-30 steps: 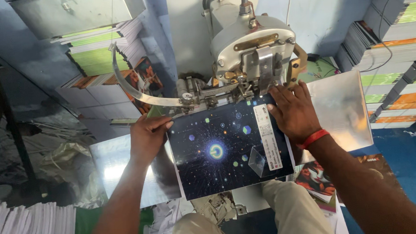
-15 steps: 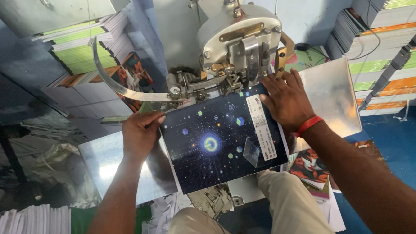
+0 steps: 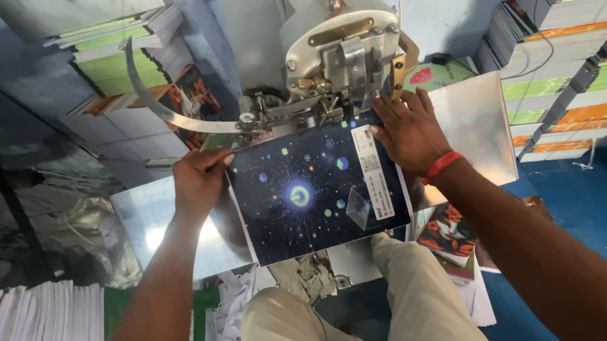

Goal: The person operates a manual binding machine to stitch the spines of notebooks. They place each notebook under the machine's arm, pull the lever to stitch, then remove and stack the finished units. The person occasionally opens notebooks to check the binding.

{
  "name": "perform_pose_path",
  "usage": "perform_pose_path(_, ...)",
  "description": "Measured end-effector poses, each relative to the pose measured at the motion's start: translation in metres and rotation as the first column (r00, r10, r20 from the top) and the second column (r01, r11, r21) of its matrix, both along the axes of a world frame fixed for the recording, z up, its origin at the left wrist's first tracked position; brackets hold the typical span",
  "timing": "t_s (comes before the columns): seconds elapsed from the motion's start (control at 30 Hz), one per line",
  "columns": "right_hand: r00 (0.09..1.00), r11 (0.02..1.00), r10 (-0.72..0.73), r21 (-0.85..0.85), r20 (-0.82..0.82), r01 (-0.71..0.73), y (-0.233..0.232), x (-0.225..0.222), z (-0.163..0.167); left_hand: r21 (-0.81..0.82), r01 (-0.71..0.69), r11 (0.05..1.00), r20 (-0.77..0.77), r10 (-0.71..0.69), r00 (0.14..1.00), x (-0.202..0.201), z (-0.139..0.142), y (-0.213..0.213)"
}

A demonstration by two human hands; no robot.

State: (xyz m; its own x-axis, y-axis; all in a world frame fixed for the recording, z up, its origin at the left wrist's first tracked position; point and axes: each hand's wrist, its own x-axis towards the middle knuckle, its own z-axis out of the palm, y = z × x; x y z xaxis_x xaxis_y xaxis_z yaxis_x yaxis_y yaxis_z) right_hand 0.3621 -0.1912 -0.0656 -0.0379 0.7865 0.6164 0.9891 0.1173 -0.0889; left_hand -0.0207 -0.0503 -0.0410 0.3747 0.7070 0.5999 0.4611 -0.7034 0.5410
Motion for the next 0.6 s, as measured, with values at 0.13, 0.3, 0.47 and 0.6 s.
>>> perform_pose_path(0.13,1.0,0.997,0.013,0.071,0.029,-0.015,-0.002,-0.001,0.004,-0.087,-0.011,0.996,0.015,0.013,1.0,0.001,0.001,0.001)
perform_pose_path(0.3,0.999,0.996,0.013,0.085,0.031,-0.015,-0.005,0.002,0.008,-0.103,-0.036,0.994,0.004,0.037,0.999,0.002,0.006,0.001)
perform_pose_path(0.47,0.999,0.995,0.018,0.096,0.044,-0.022,-0.013,0.02,0.009,-0.133,-0.083,0.988,0.074,0.094,0.993,0.023,0.0,-0.006)
perform_pose_path(0.6,0.995,0.996,-0.048,0.074,0.084,0.042,-0.021,0.039,0.014,0.039,-0.04,0.998,0.079,0.037,0.996,0.049,-0.001,-0.012)
